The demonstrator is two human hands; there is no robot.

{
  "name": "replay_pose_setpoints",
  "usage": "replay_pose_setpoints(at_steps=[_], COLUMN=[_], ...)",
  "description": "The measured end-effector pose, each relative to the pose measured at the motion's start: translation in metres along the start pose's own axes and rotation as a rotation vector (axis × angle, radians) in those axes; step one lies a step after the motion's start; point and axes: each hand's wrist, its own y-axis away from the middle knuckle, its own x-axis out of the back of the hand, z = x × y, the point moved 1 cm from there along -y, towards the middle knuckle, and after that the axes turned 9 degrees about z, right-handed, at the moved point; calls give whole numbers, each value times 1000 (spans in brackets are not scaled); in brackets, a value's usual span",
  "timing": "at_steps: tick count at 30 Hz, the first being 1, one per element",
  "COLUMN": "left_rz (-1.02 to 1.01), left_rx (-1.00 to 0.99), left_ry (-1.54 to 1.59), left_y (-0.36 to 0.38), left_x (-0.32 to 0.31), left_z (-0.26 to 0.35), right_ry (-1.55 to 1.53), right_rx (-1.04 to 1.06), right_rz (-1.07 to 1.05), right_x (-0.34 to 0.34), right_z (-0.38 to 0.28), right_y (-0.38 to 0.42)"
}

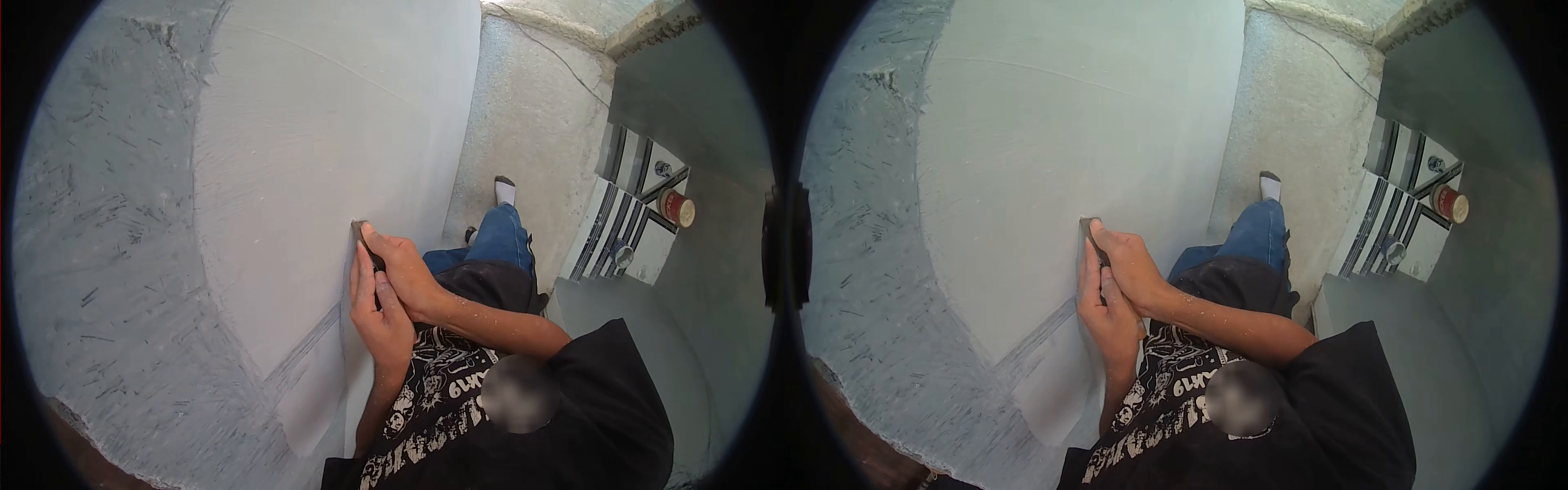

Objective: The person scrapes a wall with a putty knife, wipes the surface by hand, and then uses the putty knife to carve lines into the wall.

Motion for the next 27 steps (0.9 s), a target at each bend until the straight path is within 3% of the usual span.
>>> replay_pose_setpoints(at_steps=[16,21,24,27], left_rz=[0,-4,-5,3], left_rx=[71,-5,77,72], left_ry=[4,1,1,4], left_y=[0,-15,-2,0], left_x=[-1,-9,-4,-6], left_z=[-1,1,-6,-1], right_ry=[27,24,50,46], right_rx=[32,42,-2,-17], right_rz=[-2,17,-28,48], right_x=[1,-2,0,0], right_z=[0,-10,-18,-4], right_y=[0,-4,0,0])
